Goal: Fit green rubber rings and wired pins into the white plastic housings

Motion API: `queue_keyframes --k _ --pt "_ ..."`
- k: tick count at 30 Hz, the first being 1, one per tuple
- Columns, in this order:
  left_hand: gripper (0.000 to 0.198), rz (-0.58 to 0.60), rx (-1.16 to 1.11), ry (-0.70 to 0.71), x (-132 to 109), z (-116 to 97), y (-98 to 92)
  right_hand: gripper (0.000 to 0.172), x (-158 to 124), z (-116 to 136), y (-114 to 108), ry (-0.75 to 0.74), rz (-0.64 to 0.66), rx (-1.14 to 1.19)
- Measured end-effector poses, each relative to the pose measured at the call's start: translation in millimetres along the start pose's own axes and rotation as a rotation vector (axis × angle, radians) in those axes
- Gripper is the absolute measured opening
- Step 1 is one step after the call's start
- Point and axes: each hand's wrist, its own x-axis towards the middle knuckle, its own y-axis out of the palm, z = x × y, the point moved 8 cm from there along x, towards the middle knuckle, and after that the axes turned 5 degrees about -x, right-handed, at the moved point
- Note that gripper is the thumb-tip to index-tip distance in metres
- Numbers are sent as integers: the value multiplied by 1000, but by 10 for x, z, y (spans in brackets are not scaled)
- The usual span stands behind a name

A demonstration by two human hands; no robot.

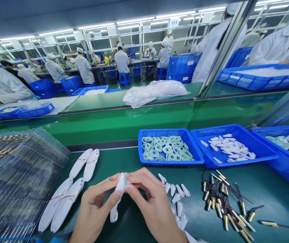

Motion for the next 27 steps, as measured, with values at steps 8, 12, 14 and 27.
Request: queue_keyframes --k 8,12,14,27 --pt "39 -95 393 237 -31 -290 49 25 18 -172 45 100 -83 172" --pt "57 12 122 -22 -15 -87 115 24 45 -280 -53 181 -142 149" --pt "50 14 -100 -205 2 42 122 27 47 -298 -81 213 -129 83" --pt "38 114 -500 -486 8 387 298 36 -21 -250 -26 133 -133 -355"
